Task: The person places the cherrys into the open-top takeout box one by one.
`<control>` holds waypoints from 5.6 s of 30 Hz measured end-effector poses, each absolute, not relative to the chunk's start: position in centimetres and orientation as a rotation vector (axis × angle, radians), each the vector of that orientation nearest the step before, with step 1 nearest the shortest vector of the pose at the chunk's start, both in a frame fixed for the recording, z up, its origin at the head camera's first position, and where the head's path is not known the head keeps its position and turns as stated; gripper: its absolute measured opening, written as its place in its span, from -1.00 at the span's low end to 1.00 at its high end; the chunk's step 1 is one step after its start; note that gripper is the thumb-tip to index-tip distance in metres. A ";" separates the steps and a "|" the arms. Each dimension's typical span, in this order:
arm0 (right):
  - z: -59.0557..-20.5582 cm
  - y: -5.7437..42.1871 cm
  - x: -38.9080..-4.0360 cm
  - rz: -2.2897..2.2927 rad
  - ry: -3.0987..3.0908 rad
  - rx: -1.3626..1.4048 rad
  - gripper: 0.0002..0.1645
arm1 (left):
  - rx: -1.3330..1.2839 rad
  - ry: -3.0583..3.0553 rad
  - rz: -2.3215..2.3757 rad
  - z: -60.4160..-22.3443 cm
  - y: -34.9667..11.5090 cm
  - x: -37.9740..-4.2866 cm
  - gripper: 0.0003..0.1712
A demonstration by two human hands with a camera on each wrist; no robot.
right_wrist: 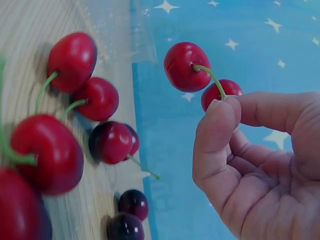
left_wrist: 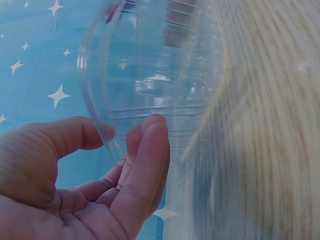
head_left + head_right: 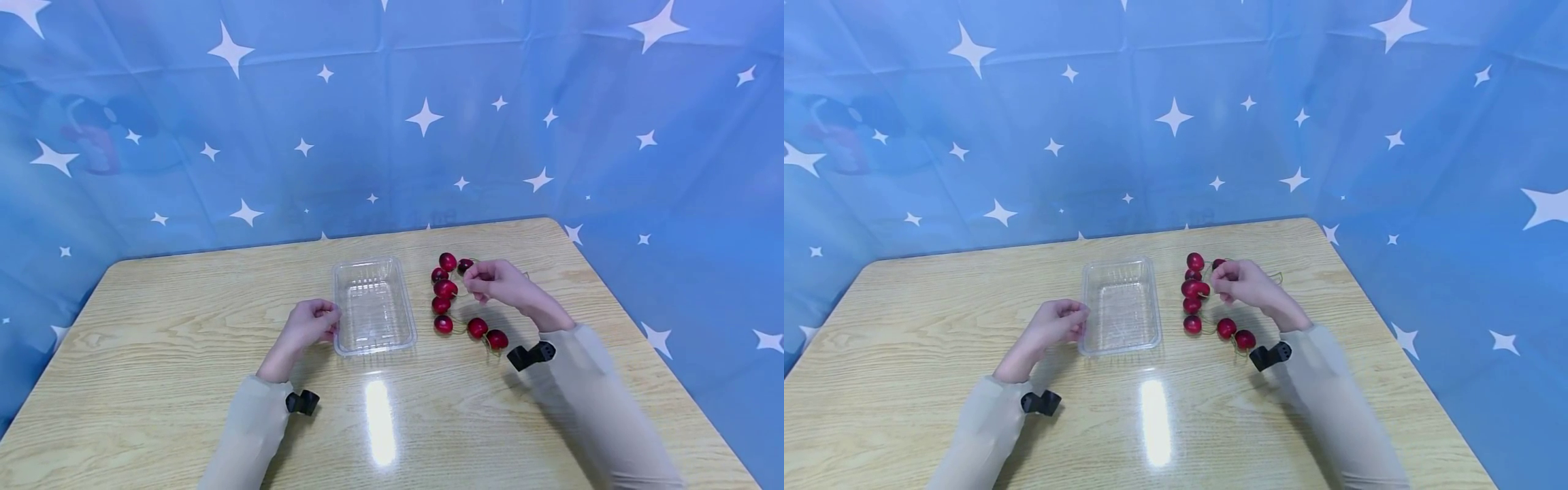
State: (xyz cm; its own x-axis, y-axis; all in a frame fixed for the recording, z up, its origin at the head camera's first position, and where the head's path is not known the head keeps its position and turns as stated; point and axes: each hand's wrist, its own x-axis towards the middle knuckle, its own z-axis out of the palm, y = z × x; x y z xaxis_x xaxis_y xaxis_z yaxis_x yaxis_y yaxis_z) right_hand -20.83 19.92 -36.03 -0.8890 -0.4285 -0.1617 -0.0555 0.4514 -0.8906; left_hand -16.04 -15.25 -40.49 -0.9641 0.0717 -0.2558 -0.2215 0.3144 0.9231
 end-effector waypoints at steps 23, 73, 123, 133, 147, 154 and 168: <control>-35.8 16.9 -21.4 -1.575 2.127 -0.421 -0.87 | -0.109 2.323 1.722 -40.6 -15.3 -16.1 -0.76; -37.1 4.9 -23.9 -1.165 2.292 -0.407 -0.81 | -0.139 2.352 1.700 -40.6 -15.0 -16.5 -0.78; -35.7 5.9 -23.1 -1.162 2.389 -0.495 -0.87 | -0.127 2.370 1.696 -40.6 -15.1 -16.5 -0.75; -35.1 8.1 -22.8 -1.288 2.423 -0.464 -0.86 | -0.113 2.374 1.682 -40.6 -15.1 -16.4 -0.78; -34.9 11.1 -22.2 -1.337 2.403 -0.418 -0.82 | -0.115 2.360 1.698 -40.5 -15.1 -16.5 -0.78; -35.3 12.7 -22.2 -1.365 2.414 -0.402 -0.76 | -0.117 2.366 1.688 -40.5 -15.1 -16.6 -0.77; -35.3 15.1 -21.1 -1.389 2.429 -0.384 -0.76 | -0.110 2.380 1.667 -40.4 -15.1 -16.3 -0.76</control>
State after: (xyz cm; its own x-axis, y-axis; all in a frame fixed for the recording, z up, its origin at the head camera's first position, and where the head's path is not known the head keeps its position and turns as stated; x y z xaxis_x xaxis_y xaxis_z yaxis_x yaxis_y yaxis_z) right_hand -21.14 15.13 -35.31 -0.9141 -0.3813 -0.1379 -0.0744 0.4921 -0.8673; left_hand -16.30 -15.12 -40.38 -0.9700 0.0720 -0.2324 -0.1938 0.3489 0.9169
